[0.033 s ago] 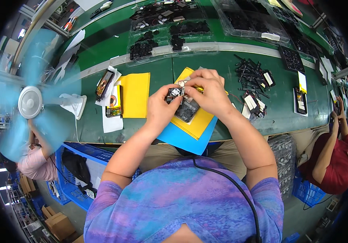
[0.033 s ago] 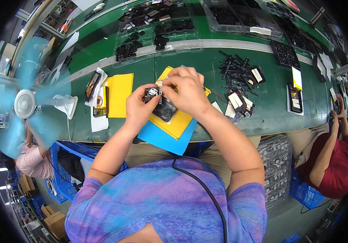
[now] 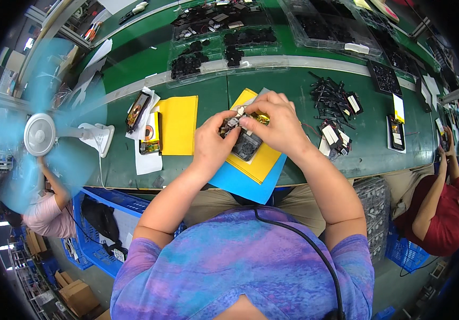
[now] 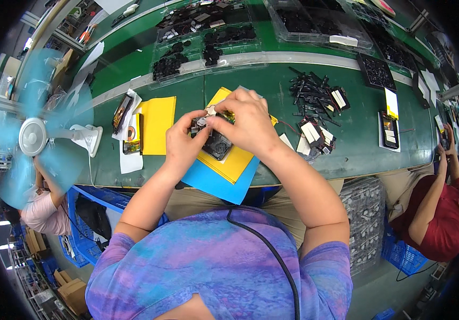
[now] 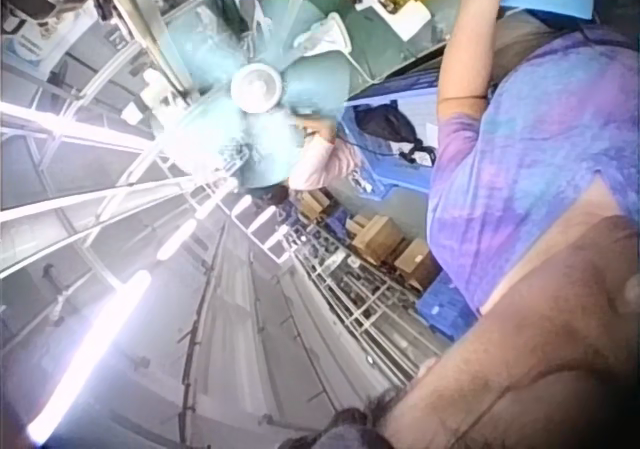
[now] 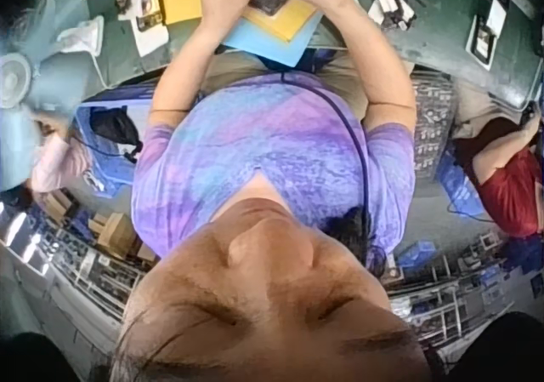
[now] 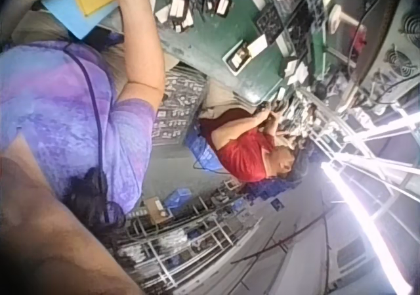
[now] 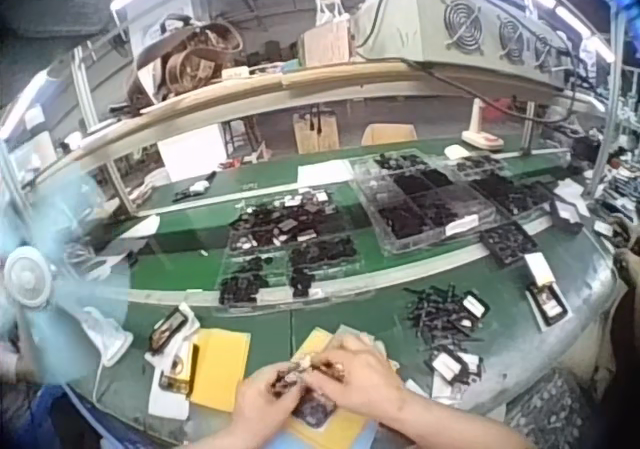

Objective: Assembling electronic components on a production line.

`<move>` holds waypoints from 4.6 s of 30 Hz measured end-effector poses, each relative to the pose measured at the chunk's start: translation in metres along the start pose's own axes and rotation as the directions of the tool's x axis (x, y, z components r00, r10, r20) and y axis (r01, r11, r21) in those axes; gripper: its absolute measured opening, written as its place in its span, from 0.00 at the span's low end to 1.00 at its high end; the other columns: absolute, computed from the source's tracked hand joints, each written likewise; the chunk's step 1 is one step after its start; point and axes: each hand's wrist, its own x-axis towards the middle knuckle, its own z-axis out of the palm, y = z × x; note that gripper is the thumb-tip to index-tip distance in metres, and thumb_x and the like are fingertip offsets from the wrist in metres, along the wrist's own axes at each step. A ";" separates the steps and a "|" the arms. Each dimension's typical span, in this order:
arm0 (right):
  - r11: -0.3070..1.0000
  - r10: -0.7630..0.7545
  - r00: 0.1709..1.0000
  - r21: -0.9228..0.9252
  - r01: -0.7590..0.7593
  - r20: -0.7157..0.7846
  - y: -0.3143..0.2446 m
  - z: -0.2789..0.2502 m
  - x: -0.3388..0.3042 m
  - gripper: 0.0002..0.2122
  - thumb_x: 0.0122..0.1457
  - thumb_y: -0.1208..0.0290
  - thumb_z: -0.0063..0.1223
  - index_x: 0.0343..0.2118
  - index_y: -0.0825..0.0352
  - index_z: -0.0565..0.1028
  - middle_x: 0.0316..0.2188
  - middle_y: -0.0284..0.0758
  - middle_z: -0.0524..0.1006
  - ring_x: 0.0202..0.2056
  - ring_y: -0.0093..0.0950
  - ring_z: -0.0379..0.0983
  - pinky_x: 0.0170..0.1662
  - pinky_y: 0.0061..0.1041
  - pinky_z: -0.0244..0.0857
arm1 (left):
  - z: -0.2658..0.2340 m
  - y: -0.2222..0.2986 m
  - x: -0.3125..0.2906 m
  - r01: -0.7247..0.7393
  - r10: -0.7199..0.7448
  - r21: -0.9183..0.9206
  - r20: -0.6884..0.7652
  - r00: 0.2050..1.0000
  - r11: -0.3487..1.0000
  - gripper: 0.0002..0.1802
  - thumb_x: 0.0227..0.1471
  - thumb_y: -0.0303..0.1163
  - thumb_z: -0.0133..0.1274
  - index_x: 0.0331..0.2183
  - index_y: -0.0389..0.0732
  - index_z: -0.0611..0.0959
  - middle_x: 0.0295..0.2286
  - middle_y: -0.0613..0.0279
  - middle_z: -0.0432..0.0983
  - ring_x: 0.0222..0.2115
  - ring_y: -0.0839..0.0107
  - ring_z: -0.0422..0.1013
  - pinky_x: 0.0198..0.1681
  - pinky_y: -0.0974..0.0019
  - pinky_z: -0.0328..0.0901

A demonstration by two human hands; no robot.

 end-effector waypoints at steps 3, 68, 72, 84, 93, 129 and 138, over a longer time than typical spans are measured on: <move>0.958 0.164 0.972 0.206 -0.198 0.169 -0.019 -0.006 -0.008 0.23 0.49 0.50 0.69 0.36 0.67 0.83 0.38 0.41 0.78 0.42 0.37 0.76 0.47 0.35 0.69 | -0.008 0.008 -0.003 -0.277 0.275 0.120 0.033 0.961 0.953 0.27 0.44 0.20 0.62 0.50 0.39 0.79 0.32 0.54 0.81 0.34 0.58 0.76 0.38 0.57 0.72; 0.995 -0.032 0.981 -0.087 0.049 0.194 -0.002 -0.020 -0.073 0.16 0.42 0.70 0.71 0.36 0.66 0.85 0.42 0.40 0.82 0.44 0.40 0.77 0.49 0.36 0.71 | -0.006 -0.008 -0.044 -0.109 0.127 -0.079 0.281 0.951 0.991 0.29 0.35 0.28 0.72 0.41 0.39 0.76 0.51 0.62 0.78 0.49 0.55 0.71 0.53 0.57 0.68; 0.995 -0.019 0.979 -0.087 0.037 0.201 -0.001 -0.019 -0.070 0.15 0.42 0.69 0.71 0.36 0.65 0.85 0.42 0.39 0.82 0.44 0.39 0.77 0.50 0.36 0.70 | -0.009 -0.007 -0.041 -0.140 0.161 -0.088 0.299 0.941 0.986 0.25 0.37 0.29 0.71 0.40 0.39 0.79 0.51 0.62 0.78 0.47 0.55 0.70 0.53 0.57 0.68; 0.970 0.084 0.975 0.207 -0.128 0.207 0.008 -0.020 -0.070 0.11 0.46 0.77 0.71 0.34 0.68 0.84 0.49 0.38 0.78 0.43 0.30 0.77 0.46 0.27 0.72 | -0.009 -0.006 -0.039 -0.296 0.298 -0.064 0.368 0.881 0.953 0.17 0.43 0.29 0.67 0.38 0.39 0.84 0.50 0.60 0.79 0.48 0.54 0.68 0.53 0.57 0.66; 0.956 0.265 0.964 0.133 -0.263 0.006 0.019 -0.007 -0.066 0.05 0.52 0.77 0.67 0.30 0.70 0.82 0.27 0.34 0.77 0.25 0.23 0.75 0.29 0.22 0.69 | -0.008 -0.007 -0.043 -0.365 0.354 -0.036 0.342 0.871 0.930 0.15 0.42 0.29 0.67 0.36 0.39 0.84 0.50 0.63 0.79 0.46 0.55 0.69 0.52 0.57 0.66; 0.995 -0.072 0.983 -0.051 0.081 0.167 -0.009 -0.016 -0.077 0.04 0.48 0.78 0.64 0.29 0.67 0.82 0.30 0.34 0.76 0.35 0.35 0.74 0.39 0.34 0.67 | 0.004 -0.006 -0.049 -0.600 0.575 0.106 0.196 0.794 0.793 0.15 0.37 0.32 0.67 0.30 0.38 0.84 0.40 0.62 0.83 0.42 0.65 0.75 0.46 0.58 0.68; 0.997 -0.060 0.979 -0.044 0.070 0.197 -0.004 -0.017 -0.081 0.05 0.48 0.78 0.65 0.30 0.66 0.83 0.29 0.34 0.75 0.35 0.34 0.74 0.38 0.34 0.68 | 0.004 -0.006 -0.049 -0.584 0.559 0.088 0.205 0.804 0.807 0.16 0.37 0.32 0.67 0.31 0.38 0.84 0.40 0.61 0.82 0.42 0.64 0.75 0.46 0.58 0.68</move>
